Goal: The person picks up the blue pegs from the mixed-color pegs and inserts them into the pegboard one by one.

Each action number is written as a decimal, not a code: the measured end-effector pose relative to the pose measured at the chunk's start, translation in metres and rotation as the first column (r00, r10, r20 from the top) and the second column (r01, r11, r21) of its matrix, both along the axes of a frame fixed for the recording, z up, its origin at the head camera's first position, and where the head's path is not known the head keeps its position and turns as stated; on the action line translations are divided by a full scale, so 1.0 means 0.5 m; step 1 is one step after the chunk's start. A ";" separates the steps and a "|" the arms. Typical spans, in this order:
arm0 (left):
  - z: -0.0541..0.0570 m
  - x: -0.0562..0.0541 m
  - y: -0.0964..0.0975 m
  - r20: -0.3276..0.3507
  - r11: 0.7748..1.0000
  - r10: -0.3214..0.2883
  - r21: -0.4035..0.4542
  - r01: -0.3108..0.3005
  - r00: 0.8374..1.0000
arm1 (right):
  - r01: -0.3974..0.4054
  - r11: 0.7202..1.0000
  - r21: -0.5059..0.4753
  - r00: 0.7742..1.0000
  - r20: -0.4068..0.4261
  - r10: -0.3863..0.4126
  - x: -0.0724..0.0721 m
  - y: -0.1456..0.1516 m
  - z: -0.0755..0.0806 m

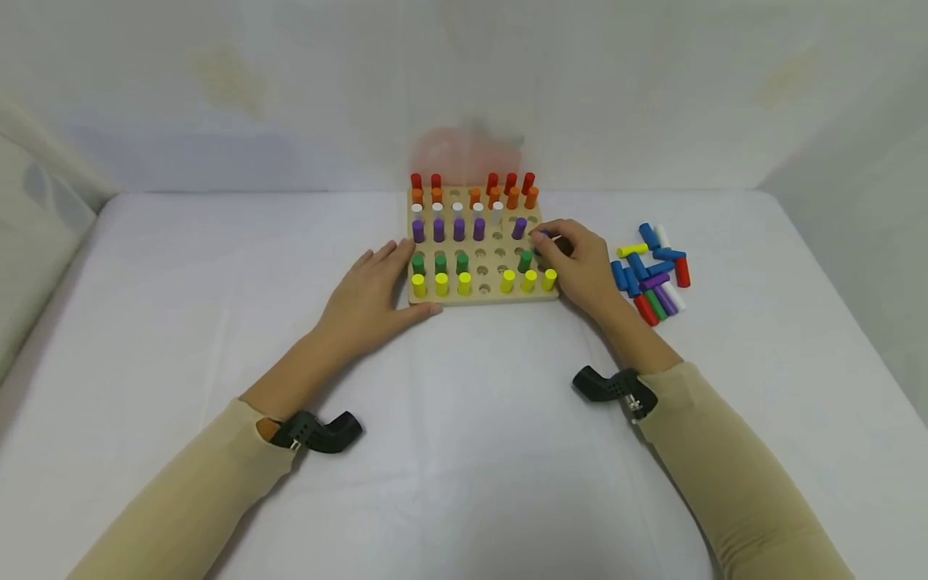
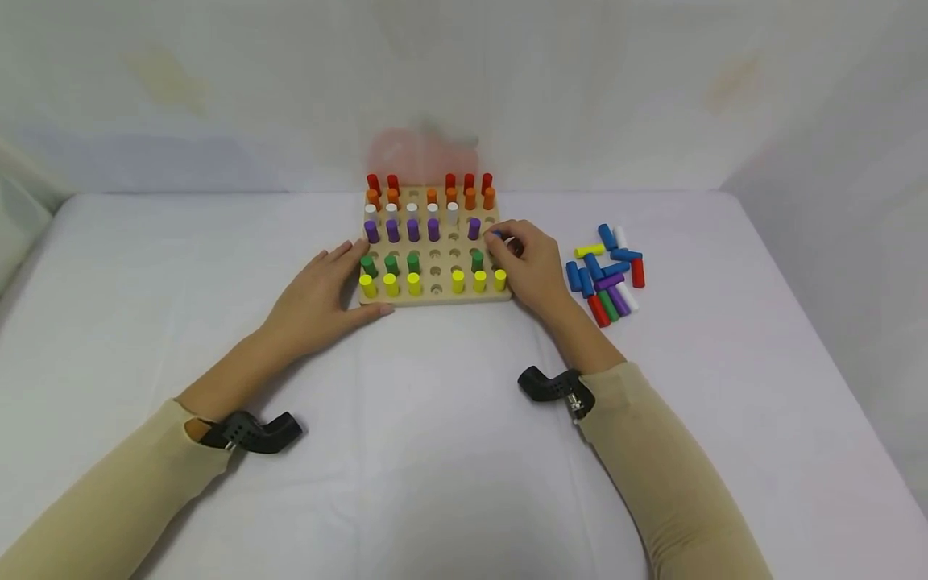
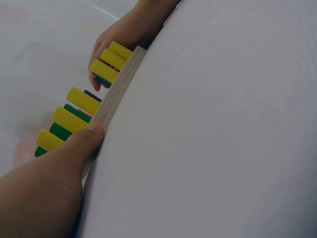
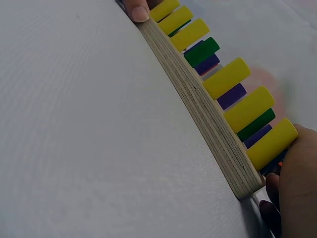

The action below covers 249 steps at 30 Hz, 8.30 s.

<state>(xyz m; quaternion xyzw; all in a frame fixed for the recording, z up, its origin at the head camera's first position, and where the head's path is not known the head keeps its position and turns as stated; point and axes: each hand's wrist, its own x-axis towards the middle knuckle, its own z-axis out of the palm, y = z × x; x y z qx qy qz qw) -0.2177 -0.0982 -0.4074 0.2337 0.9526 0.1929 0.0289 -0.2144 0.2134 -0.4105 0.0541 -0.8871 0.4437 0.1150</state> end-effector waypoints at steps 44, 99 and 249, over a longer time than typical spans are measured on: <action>-0.004 -0.007 -0.003 0.016 1.000 0.003 0.005 -0.003 1.000 | -0.009 1.000 -0.026 1.000 -0.018 0.008 -0.008 -0.001 -0.005; -0.001 -0.007 -0.001 0.019 1.000 0.005 -0.009 -0.005 1.000 | -0.008 1.000 -0.021 1.000 -0.026 0.007 -0.008 -0.001 0.001; -0.017 -0.027 0.004 0.064 1.000 0.012 0.009 -0.013 0.998 | 0.017 0.999 0.031 1.000 -0.018 -0.017 -0.035 0.005 -0.007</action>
